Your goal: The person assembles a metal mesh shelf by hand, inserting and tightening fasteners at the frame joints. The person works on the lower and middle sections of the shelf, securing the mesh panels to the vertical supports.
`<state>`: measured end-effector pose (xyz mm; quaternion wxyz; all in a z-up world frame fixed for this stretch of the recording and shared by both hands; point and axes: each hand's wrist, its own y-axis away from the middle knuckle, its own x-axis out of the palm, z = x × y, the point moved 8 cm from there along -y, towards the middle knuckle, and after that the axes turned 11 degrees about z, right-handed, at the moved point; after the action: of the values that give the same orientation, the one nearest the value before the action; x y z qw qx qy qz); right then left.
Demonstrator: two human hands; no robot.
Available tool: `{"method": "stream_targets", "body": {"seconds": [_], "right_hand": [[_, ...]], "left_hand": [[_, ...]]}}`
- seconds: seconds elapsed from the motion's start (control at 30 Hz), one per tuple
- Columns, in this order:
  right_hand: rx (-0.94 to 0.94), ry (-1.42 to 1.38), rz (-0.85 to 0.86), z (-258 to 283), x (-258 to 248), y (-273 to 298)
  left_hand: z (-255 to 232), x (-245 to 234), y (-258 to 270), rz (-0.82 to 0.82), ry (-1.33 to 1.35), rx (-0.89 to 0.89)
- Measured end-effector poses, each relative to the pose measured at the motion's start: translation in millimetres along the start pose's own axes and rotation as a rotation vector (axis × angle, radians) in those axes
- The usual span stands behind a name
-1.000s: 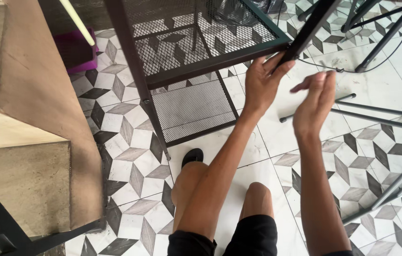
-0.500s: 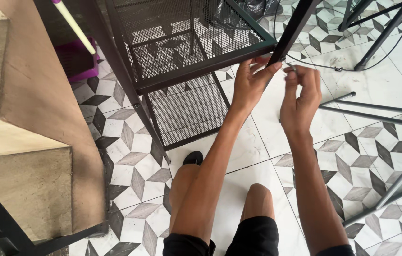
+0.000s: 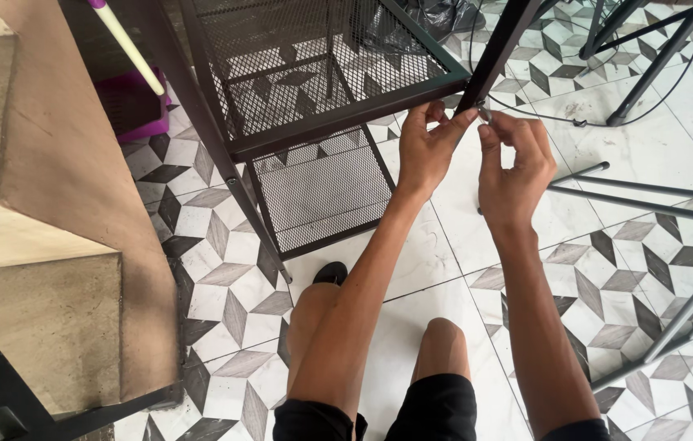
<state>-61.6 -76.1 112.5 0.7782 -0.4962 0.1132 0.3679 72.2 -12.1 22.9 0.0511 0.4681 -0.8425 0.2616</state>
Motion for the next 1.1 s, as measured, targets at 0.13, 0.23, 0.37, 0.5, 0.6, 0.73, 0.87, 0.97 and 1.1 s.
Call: {"method": "stream_targets", "body": {"seconds": [0.13, 0.23, 0.37, 0.5, 0.6, 0.73, 0.87, 0.97, 1.1], "right_hand": [[-0.004, 0.021, -0.039, 1.4, -1.9, -1.7], [-0.007, 0.024, -0.044, 3.2, -2.3, -1.0], [-0.018, 0.028, -0.062, 5.6, -3.7, -0.2], [0.001, 0.048, -0.043, 4.6, -1.7, 1.1], [0.007, 0.035, -0.055, 4.8, -2.9, 0.0], [-0.028, 0.137, -0.048, 10.2, -5.2, 1.1], [-0.08, 0.222, -0.061, 17.7, -7.4, -0.7], [0.023, 0.081, -0.036, 12.0, -4.1, -5.8], [0.323, -0.497, 0.027, -8.1, 14.7, -3.7]], "left_hand": [[1.5, 0.6, -2.3, 0.003, 0.068, 0.008], [2.7, 1.1, -1.6, 0.009, 0.105, 0.017], [2.0, 0.1, -0.8, -0.002, 0.063, -0.006], [-4.2, 0.0, -0.2, -0.004, 0.034, 0.031], [-7.0, 0.9, -0.8, -0.008, 0.109, 0.049], [-8.4, 0.6, 1.6, 0.003, 0.038, 0.05], [-6.1, 1.3, 1.0, 0.005, 0.113, 0.024], [-11.7, -0.4, -0.8, 0.005, 0.068, 0.039], [-15.0, -1.5, 0.3, 0.044, 0.095, -0.005]]}}
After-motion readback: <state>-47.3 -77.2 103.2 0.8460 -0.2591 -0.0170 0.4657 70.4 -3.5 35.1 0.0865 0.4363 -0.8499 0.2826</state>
